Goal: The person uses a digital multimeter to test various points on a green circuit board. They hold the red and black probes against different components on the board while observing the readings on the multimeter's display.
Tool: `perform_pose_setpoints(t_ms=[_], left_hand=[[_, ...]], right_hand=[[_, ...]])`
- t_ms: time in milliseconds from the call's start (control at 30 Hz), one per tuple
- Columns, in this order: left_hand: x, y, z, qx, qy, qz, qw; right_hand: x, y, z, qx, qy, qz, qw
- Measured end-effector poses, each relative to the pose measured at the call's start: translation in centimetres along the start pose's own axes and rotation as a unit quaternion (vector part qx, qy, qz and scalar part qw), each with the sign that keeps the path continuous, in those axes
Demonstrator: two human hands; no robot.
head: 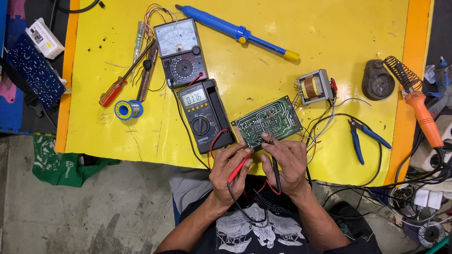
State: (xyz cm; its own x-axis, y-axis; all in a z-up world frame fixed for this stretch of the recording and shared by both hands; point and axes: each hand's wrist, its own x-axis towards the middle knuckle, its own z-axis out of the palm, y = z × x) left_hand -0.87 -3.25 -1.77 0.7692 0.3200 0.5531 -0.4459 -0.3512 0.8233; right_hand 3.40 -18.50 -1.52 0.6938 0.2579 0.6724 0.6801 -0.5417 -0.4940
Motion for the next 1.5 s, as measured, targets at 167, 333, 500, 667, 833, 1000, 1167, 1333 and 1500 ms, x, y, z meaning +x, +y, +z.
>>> perform_pose_setpoints(t_ms=[167,333,500,667,833,1000,1167,1333,1500], left_hand=[[0.1,0.0,0.1,0.0,0.001,0.001,1.0],[0.6,0.1,0.1,-0.014,-0.007,0.007,1.0],[0.7,-0.1,0.2,-0.037,0.001,0.006,0.999],[0.7,-0.1,0.2,-0.037,-0.006,0.013,0.999],[0.4,-0.1,0.7,-0.036,-0.043,0.027,0.998],[2.2,0.9,0.9,0.019,-0.113,0.037,0.993],[1.4,0.3,1.0,0.071,-0.142,0.023,0.987],[1.7,0.7,1.1,0.09,-0.15,0.015,0.984],[1.5,0.5,1.2,0.099,-0.156,0.007,0.983]], right_hand=[[0.0,-0.1,0.0,0.005,0.004,-0.001,1.0],[-0.3,0.0,0.2,0.004,-0.003,-0.009,1.0],[0.0,-0.2,0.0,0.005,0.008,-0.009,1.0],[-0.7,0.5,-0.1,-0.002,0.029,0.001,1.0],[-1.4,0.5,-0.3,0.001,0.063,0.015,0.998],[-1.5,0.2,-0.7,0.017,0.08,0.028,0.996],[-1.7,0.2,-1.1,0.025,0.095,0.037,0.994],[-1.9,0.1,-1.3,0.021,0.093,0.04,0.995],[-1.9,0.0,-1.4,0.034,0.098,0.037,0.994]])
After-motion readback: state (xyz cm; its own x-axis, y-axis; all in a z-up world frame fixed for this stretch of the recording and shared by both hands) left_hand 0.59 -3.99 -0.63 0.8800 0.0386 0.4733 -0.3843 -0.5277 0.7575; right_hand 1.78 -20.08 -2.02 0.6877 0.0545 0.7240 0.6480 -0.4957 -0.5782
